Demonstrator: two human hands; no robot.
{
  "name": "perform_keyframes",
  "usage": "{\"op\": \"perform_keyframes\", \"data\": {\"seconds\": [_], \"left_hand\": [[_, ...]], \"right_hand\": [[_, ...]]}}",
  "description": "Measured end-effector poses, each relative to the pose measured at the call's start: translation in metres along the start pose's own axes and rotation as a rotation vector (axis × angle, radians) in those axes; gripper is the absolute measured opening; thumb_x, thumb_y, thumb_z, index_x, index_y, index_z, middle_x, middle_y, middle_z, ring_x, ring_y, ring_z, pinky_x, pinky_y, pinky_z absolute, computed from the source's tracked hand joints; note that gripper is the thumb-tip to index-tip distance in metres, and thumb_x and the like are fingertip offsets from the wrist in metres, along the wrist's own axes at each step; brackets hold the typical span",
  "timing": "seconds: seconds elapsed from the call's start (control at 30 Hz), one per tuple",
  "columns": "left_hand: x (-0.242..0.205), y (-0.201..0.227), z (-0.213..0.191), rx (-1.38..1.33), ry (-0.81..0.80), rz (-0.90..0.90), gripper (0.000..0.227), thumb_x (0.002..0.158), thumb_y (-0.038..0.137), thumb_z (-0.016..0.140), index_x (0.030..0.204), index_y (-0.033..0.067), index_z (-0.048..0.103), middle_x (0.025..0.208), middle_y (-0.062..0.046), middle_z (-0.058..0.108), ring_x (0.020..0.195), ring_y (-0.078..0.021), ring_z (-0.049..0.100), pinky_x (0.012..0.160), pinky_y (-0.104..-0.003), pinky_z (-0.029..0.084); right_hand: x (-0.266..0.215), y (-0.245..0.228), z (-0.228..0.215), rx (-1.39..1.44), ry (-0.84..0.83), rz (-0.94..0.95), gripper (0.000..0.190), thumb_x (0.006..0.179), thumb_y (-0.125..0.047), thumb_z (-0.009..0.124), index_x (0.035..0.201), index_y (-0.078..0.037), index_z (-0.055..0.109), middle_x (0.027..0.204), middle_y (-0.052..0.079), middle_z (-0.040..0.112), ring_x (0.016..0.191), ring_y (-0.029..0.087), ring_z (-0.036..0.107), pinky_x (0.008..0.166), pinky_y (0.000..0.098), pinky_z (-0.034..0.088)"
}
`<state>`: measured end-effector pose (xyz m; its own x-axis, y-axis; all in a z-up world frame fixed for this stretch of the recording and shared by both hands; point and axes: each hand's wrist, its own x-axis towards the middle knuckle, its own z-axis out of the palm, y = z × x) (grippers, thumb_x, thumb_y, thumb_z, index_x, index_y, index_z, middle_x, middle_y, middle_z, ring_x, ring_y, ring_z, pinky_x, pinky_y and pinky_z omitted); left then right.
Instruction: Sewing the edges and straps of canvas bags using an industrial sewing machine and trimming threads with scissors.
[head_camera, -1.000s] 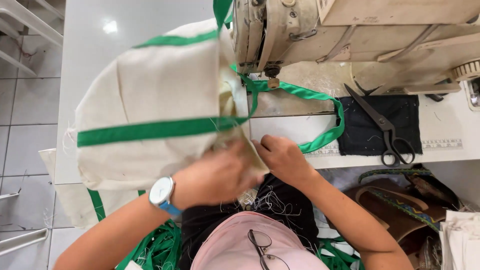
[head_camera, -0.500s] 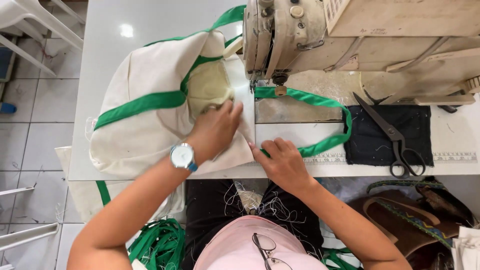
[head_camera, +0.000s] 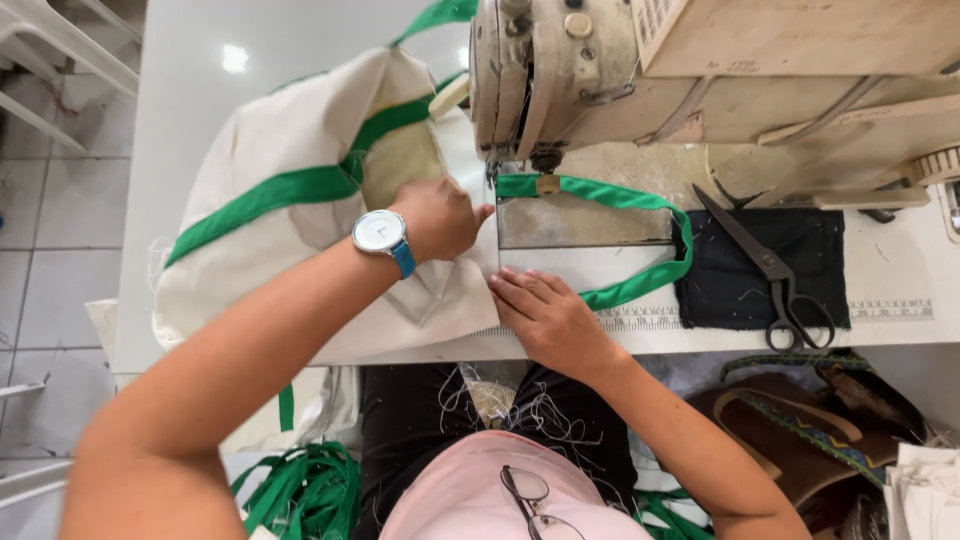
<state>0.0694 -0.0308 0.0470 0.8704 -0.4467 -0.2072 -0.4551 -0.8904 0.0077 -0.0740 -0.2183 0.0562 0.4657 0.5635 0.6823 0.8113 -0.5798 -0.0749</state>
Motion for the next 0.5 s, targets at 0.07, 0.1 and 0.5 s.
{"op": "perform_keyframes", "data": {"seconds": [0.07,0.1,0.5], "left_hand": [[-0.022,-0.002,-0.046,-0.006,-0.123,-0.120,0.075,0.096,0.070,0.030,0.116,0.0006,0.052,0.111,-0.026,0.049,0.094,-0.0406,0.062,0.076,-0.055,0.045],[-0.030,-0.006,-0.073,0.005,-0.228,-0.233,0.118,0.088,0.091,0.020,0.160,-0.0021,0.029,0.159,-0.040,0.030,0.134,-0.0515,0.054,0.108,-0.067,0.037],[-0.042,-0.020,0.033,-0.149,0.486,0.611,0.045,0.098,0.023,0.046,0.139,0.0116,0.060,0.133,-0.019,0.060,0.129,-0.0485,0.057,0.103,-0.057,0.050]], "right_hand": [[-0.001,-0.001,-0.001,0.010,-0.013,-0.010,0.018,0.102,-0.007,0.056,0.103,-0.004,0.074,0.112,0.012,0.072,0.109,0.029,0.072,0.094,0.0425,0.055],[0.001,0.001,0.000,0.003,-0.006,-0.024,0.018,0.102,-0.007,0.056,0.102,-0.003,0.074,0.112,0.013,0.072,0.109,0.029,0.072,0.094,0.0425,0.055],[0.002,0.000,-0.002,-0.015,-0.001,-0.038,0.019,0.105,-0.007,0.055,0.100,-0.007,0.073,0.105,0.009,0.070,0.107,0.027,0.071,0.090,0.0400,0.055]]}}
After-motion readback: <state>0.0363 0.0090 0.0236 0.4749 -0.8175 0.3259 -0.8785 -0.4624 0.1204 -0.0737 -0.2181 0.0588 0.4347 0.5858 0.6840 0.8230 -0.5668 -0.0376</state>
